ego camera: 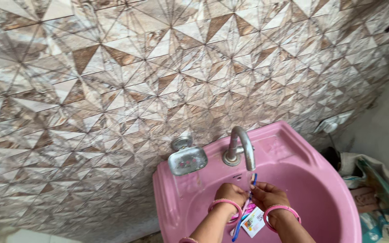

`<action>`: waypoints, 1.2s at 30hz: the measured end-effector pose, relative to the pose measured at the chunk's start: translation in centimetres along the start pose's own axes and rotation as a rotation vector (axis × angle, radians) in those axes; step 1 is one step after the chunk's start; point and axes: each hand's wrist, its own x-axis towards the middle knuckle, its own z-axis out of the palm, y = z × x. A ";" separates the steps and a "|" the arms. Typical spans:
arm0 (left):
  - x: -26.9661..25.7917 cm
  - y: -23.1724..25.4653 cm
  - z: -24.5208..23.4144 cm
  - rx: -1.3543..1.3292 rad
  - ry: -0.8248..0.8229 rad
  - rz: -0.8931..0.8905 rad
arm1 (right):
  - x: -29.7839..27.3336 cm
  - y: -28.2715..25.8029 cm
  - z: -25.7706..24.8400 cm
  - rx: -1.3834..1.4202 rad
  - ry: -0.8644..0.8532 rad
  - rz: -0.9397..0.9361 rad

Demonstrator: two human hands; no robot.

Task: The person rinses multiple toothbrushes under running water at a pink sink, then places them into a wall-mounted holder. The person repeats this process for several toothbrushes, ensuring each is rinsed before being stored.

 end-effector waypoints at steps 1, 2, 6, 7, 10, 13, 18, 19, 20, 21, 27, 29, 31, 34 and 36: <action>0.8 0.1 0.3 -0.057 0.006 -0.013 | 0.3 -0.2 -0.1 -0.014 -0.008 -0.011; 1.5 0.1 0.7 -0.115 0.012 -0.026 | 0.5 -0.3 -0.3 0.001 -0.016 0.000; 3.4 0.0 2.0 -0.280 -0.014 -0.064 | 0.8 -0.6 -0.6 0.029 -0.023 0.023; 3.6 -0.1 2.2 -0.270 -0.005 -0.068 | 0.9 -0.6 -0.5 0.028 -0.020 0.026; 4.0 -0.2 2.6 -0.257 0.013 -0.068 | 1.2 -1.0 -0.4 0.047 -0.001 0.054; 4.2 -0.3 2.5 -0.283 0.002 -0.056 | 1.8 -1.4 -0.3 0.061 0.008 0.067; 4.0 -0.3 1.4 -0.538 -0.135 -0.144 | 2.9 -1.8 -0.1 0.110 0.006 0.085; 4.0 -0.4 1.1 -0.561 -0.147 -0.149 | 3.3 -2.0 0.1 0.122 -0.001 0.089; 3.9 -0.5 0.9 -0.585 -0.159 -0.154 | 3.6 -2.2 0.1 0.142 0.015 0.081; 3.8 -0.6 0.7 -0.609 -0.171 -0.160 | 3.9 -2.3 0.2 0.162 0.031 0.075; 3.3 -1.8 0.1 -0.594 -0.256 -0.163 | 5.1 -3.2 -0.9 0.252 0.076 0.054; 3.1 -2.0 -0.1 -0.543 -0.258 -0.192 | 5.2 -3.4 -1.2 0.279 0.103 0.056; 3.1 -1.9 -0.3 -0.516 -0.255 -0.200 | 5.1 -3.6 -1.4 0.290 0.153 0.074; 3.0 -1.4 0.1 -0.512 -0.236 -0.160 | 4.5 -2.9 -1.3 0.165 0.159 0.078; 2.9 -1.0 0.5 -0.506 -0.208 -0.099 | 3.8 -1.9 -1.1 0.211 0.110 0.084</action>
